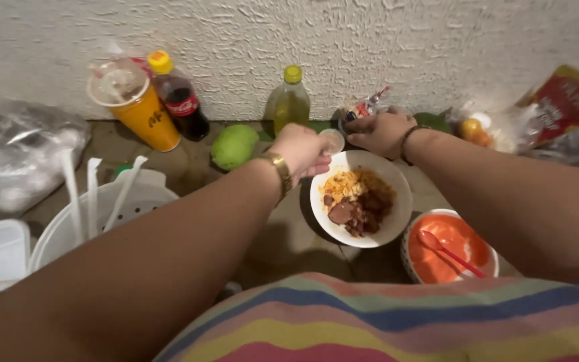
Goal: Organizing various food items, ingredients, and packaged snacks on a table.
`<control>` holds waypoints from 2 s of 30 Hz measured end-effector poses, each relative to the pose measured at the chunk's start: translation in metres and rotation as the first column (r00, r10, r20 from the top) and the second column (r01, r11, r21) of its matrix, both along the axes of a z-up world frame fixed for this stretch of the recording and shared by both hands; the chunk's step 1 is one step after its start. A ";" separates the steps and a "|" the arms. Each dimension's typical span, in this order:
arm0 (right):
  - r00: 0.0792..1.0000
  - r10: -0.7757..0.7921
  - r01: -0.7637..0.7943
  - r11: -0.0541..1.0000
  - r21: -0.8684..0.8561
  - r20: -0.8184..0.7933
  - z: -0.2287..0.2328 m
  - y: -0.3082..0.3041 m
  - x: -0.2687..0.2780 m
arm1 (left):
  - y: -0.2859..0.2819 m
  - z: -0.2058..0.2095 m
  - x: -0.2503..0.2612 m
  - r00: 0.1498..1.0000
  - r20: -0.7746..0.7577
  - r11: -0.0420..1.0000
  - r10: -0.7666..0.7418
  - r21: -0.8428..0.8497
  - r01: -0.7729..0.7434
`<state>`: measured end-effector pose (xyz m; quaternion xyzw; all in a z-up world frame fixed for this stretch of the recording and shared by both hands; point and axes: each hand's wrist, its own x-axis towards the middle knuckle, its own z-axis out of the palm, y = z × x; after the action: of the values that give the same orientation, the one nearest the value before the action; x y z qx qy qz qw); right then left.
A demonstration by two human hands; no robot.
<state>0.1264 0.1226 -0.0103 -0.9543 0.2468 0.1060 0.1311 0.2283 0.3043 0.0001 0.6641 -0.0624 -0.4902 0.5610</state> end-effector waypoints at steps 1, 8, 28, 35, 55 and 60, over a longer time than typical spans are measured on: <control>0.999 -0.012 0.010 0.999 -0.046 -0.036 -0.001 0.002 0.004 | -0.012 -0.005 0.002 0.999 0.049 0.999 0.003 0.037 -0.005; 0.945 0.008 -0.008 1.000 -0.001 0.326 -0.020 -0.046 -0.042 | -0.094 -0.045 0.003 0.933 0.359 0.997 -0.023 0.074 -0.004; 0.924 -0.148 -0.023 0.899 0.437 0.353 -0.010 -0.028 -0.015 | -0.101 -0.066 0.011 0.906 0.403 0.987 -0.129 0.136 0.080; 0.851 0.017 -0.136 0.973 0.188 0.525 0.007 -0.028 -0.033 | -0.107 -0.082 0.014 0.926 0.367 0.994 -0.086 0.089 0.058; 0.920 0.023 -0.080 0.988 0.131 0.391 -0.006 -0.027 -0.020 | -0.093 -0.059 0.010 0.925 0.361 0.985 -0.120 0.162 0.065; 0.817 0.090 -0.143 0.989 0.048 0.569 -0.008 -0.009 -0.051 | -0.082 -0.054 0.006 0.866 0.486 0.989 -0.117 0.139 0.055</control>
<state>0.0755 0.1140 -0.0180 -0.9494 0.1332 -0.1626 0.2335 0.2346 0.2223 -0.0540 0.7963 -0.2030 -0.3321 0.4630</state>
